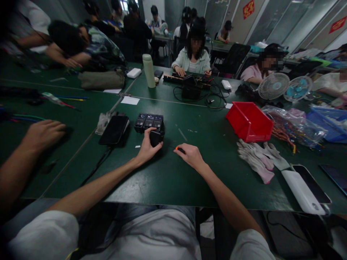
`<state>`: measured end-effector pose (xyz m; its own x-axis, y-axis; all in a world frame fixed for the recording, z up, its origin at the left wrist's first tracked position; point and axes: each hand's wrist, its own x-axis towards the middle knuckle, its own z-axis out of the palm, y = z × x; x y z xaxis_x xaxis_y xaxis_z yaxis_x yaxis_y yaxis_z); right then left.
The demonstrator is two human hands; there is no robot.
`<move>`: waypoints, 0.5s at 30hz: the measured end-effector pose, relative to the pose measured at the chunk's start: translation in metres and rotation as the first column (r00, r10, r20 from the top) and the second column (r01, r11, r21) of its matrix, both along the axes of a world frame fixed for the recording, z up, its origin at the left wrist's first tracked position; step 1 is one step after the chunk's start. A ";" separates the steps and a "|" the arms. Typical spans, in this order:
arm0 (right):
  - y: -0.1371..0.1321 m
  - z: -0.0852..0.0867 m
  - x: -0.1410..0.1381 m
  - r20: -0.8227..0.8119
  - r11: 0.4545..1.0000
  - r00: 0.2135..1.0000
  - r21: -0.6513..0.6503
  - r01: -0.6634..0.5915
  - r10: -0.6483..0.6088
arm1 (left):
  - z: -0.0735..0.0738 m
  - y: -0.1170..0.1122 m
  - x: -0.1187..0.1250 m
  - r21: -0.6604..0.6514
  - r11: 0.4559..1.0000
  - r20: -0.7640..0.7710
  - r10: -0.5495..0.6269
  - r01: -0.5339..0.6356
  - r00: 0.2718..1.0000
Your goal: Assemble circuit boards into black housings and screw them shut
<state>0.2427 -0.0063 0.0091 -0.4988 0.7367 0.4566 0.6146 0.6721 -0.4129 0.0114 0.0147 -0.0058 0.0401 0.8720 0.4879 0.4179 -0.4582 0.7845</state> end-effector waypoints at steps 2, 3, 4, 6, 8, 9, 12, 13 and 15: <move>0.000 0.000 0.001 -0.023 1.000 1.000 -0.003 -0.003 0.003 | 0.000 0.000 0.000 -0.002 1.000 -0.006 0.001 -0.001 1.000; 0.000 0.000 0.001 -0.038 1.000 0.999 -0.004 0.001 -0.001 | 0.001 -0.001 0.000 -0.004 1.000 -0.009 0.000 0.000 1.000; 0.000 0.000 0.002 -0.048 1.000 0.999 -0.005 0.006 -0.007 | 0.001 -0.001 0.000 -0.006 1.000 -0.011 -0.001 0.001 1.000; 0.000 0.000 0.003 -0.046 1.000 0.999 0.004 0.017 -0.017 | 0.001 -0.001 0.000 -0.008 1.000 -0.015 -0.003 0.003 1.000; -0.001 -0.001 0.003 -0.021 0.999 1.000 0.029 0.024 -0.023 | 0.001 -0.001 0.000 -0.007 1.000 -0.015 -0.004 0.004 1.000; -0.001 0.000 0.003 -0.009 0.999 1.000 0.045 0.028 -0.027 | 0.001 -0.001 0.000 -0.007 1.000 -0.013 -0.005 0.005 1.000; -0.001 0.000 0.003 0.012 0.996 0.999 0.083 0.040 -0.041 | 0.001 0.000 -0.001 -0.010 1.000 -0.005 -0.006 0.006 1.000; -0.001 0.000 0.003 0.017 0.995 0.999 0.087 0.041 -0.042 | 0.000 0.000 -0.001 -0.011 1.000 -0.003 -0.007 0.007 1.000; -0.001 0.001 0.002 0.023 0.995 0.999 0.088 0.040 -0.043 | 0.000 0.000 -0.001 -0.007 1.000 0.002 -0.006 0.006 1.000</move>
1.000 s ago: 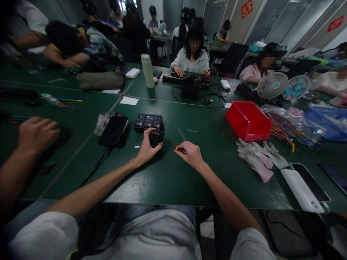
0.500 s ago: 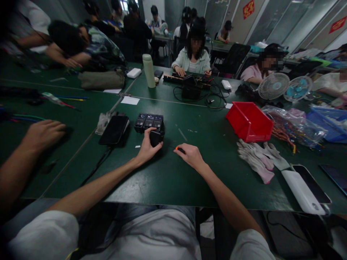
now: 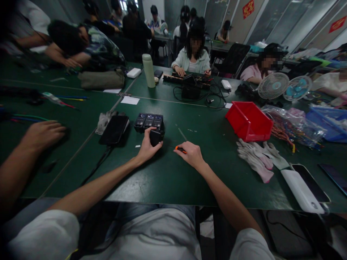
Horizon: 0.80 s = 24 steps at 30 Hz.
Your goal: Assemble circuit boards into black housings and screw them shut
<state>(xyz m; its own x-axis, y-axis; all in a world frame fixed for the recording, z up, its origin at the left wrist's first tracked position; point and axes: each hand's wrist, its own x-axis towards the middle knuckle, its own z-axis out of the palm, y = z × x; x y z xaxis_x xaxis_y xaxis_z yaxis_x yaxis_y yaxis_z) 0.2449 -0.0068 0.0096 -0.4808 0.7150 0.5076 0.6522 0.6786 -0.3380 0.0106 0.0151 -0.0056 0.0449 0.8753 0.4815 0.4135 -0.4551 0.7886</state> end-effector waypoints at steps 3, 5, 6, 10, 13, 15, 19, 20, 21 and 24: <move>0.000 0.001 -0.001 -0.003 1.000 1.000 -0.017 -0.009 0.008 | 0.000 0.000 0.000 0.003 1.000 0.002 -0.001 0.001 1.000; -0.001 0.001 -0.002 -0.009 0.999 1.000 -0.037 -0.019 0.019 | 0.001 0.000 0.000 0.000 1.000 0.000 -0.003 0.003 1.000; -0.001 0.002 -0.003 -0.011 0.999 1.000 -0.045 -0.024 0.023 | 0.001 0.000 0.000 -0.001 1.000 -0.002 -0.004 0.004 1.000; 0.000 0.000 -0.003 -0.047 0.997 0.998 -0.062 -0.039 0.036 | 0.001 -0.001 0.000 0.010 1.000 -0.001 -0.008 0.008 1.000; 0.001 -0.002 -0.001 -0.072 0.997 0.997 -0.070 -0.042 0.037 | 0.001 -0.001 0.000 0.007 1.000 0.001 -0.012 0.012 1.000; 0.001 -0.002 -0.001 -0.056 0.998 0.998 -0.059 -0.033 0.030 | 0.001 0.000 0.000 0.001 1.000 -0.001 -0.012 0.012 1.000; 0.001 -0.001 0.000 -0.004 0.999 1.000 -0.026 -0.021 0.021 | 0.001 0.000 0.000 0.005 1.000 0.001 -0.007 0.007 1.000; 0.001 -0.001 0.000 0.004 0.999 1.000 -0.024 -0.023 0.023 | 0.001 0.000 0.000 0.005 1.000 0.001 -0.006 0.006 1.000; 0.001 0.000 0.000 0.007 0.999 1.000 -0.025 -0.024 0.024 | 0.001 -0.001 0.000 0.005 1.000 -0.001 -0.006 0.006 1.000; 0.000 0.000 0.000 0.008 0.999 1.000 -0.035 -0.018 0.018 | 0.001 -0.001 0.000 0.000 1.000 -0.006 -0.006 0.006 1.000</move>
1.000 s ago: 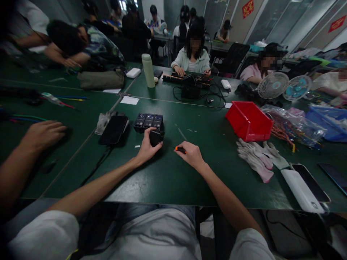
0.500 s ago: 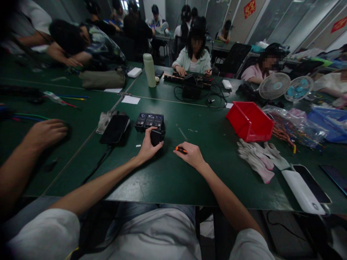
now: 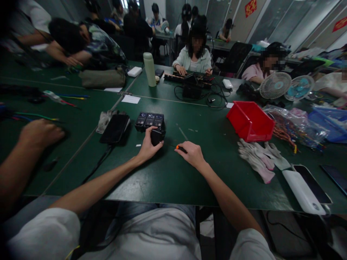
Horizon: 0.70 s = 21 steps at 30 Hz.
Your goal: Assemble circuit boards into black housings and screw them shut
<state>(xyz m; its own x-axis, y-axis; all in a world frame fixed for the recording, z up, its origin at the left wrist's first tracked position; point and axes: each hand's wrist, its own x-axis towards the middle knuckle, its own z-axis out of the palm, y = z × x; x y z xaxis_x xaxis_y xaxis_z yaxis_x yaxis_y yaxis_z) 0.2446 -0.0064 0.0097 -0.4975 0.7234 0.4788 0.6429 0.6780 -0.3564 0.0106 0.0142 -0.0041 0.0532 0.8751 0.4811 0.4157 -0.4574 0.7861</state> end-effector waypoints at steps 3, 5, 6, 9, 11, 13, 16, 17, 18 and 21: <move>0.000 0.001 -0.001 0.008 1.000 1.000 -0.017 0.006 -0.006 | 0.000 0.000 0.000 0.002 1.000 -0.003 0.004 -0.004 1.000; -0.001 0.002 -0.002 0.005 1.000 1.000 -0.028 0.006 -0.006 | 0.000 0.000 0.000 0.006 1.000 -0.003 0.004 -0.004 1.000; -0.001 0.002 -0.002 0.000 0.999 1.000 -0.034 0.003 -0.003 | 0.000 0.000 0.000 0.008 1.000 -0.003 0.003 -0.003 1.000; -0.001 0.000 -0.002 -0.038 0.999 0.999 -0.051 -0.012 0.010 | 0.000 0.000 0.001 0.013 1.000 -0.001 0.004 -0.004 1.000; -0.001 -0.002 -0.002 -0.072 0.998 0.997 -0.062 -0.007 0.003 | -0.001 0.000 0.001 0.011 1.000 -0.002 0.002 -0.002 1.000; 0.000 -0.005 -0.001 -0.084 0.998 0.996 -0.070 0.007 -0.013 | -0.001 0.000 0.001 0.009 1.000 -0.004 0.002 -0.002 1.000; 0.001 -0.007 -0.001 -0.066 0.999 0.998 -0.049 0.023 -0.026 | -0.001 0.000 0.000 0.008 1.000 -0.008 -0.001 0.001 1.000; 0.001 -0.007 0.000 -0.056 0.999 0.998 -0.036 0.027 -0.029 | 0.000 0.000 0.000 0.006 1.000 -0.009 -0.003 0.003 1.000; 0.001 -0.006 0.000 -0.046 0.999 0.998 -0.022 0.030 -0.031 | 0.000 0.000 0.000 0.004 1.000 -0.009 -0.005 0.005 1.000; 0.001 -0.004 0.000 -0.009 1.000 1.000 -0.004 0.030 -0.030 | 0.001 -0.001 0.000 -0.001 1.000 -0.009 -0.005 0.005 1.000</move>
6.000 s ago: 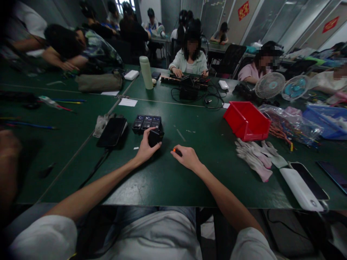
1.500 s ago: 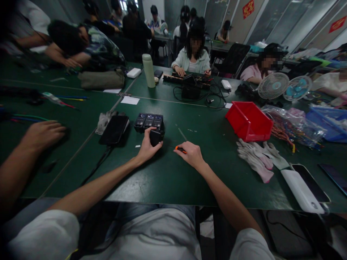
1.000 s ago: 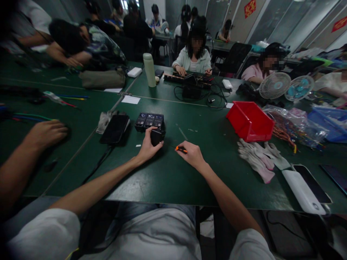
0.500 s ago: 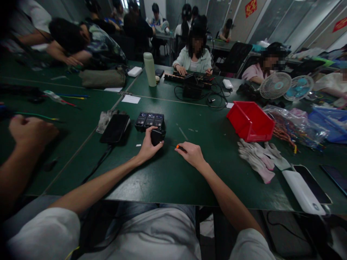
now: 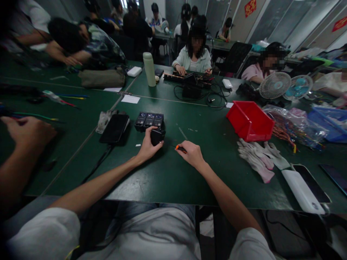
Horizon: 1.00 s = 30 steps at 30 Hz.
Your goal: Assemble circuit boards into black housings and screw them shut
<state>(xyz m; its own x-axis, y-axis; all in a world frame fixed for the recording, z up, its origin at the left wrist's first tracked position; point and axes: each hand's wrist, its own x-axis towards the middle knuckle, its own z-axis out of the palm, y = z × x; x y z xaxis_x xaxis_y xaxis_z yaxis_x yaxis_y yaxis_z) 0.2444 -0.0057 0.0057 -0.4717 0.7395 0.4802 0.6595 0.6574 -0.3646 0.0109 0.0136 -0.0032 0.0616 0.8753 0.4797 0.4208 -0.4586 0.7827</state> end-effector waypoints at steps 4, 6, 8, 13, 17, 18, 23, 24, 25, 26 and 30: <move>-0.001 0.003 0.000 0.018 1.000 1.000 -0.012 -0.001 0.001 | -0.001 0.000 0.000 0.004 1.000 0.005 -0.001 0.001 1.000; -0.001 0.004 0.000 0.015 1.000 1.000 -0.013 -0.001 0.001 | -0.002 0.001 0.000 0.007 1.000 0.010 0.001 -0.001 1.000; -0.001 0.003 0.000 0.015 1.000 1.000 -0.012 -0.002 0.002 | -0.002 0.001 0.000 0.006 1.000 0.013 0.003 -0.003 1.000; -0.001 0.003 0.000 0.029 1.000 1.000 -0.003 0.001 -0.001 | -0.002 0.001 -0.001 0.009 1.000 0.017 0.003 -0.003 1.000; -0.001 0.003 -0.001 0.038 1.000 0.999 -0.007 -0.004 0.004 | -0.001 0.001 -0.001 0.007 1.000 0.014 0.003 -0.003 1.000; -0.001 0.004 -0.001 0.038 1.000 0.999 -0.012 -0.008 0.009 | -0.001 0.001 -0.001 0.005 1.000 0.012 0.005 -0.005 1.000; 0.000 0.001 -0.001 -0.014 0.999 0.999 -0.026 -0.032 0.032 | -0.002 0.001 -0.001 0.007 1.000 0.009 0.006 -0.006 1.000; 0.000 0.001 0.000 -0.026 0.999 0.999 -0.023 -0.027 0.027 | -0.002 0.001 -0.001 0.009 1.000 0.009 0.004 -0.004 1.000; 0.001 0.000 0.000 -0.034 1.000 0.999 -0.018 -0.021 0.020 | -0.003 0.001 -0.001 0.010 1.000 0.008 0.002 -0.002 1.000; 0.001 0.000 0.001 -0.037 1.000 0.999 -0.014 -0.013 0.013 | -0.003 0.001 0.000 0.010 1.000 0.008 0.001 -0.001 1.000; 0.000 0.001 0.002 -0.014 1.000 1.000 0.001 -0.012 0.012 | -0.002 0.001 0.000 0.008 1.000 0.010 -0.004 0.004 1.000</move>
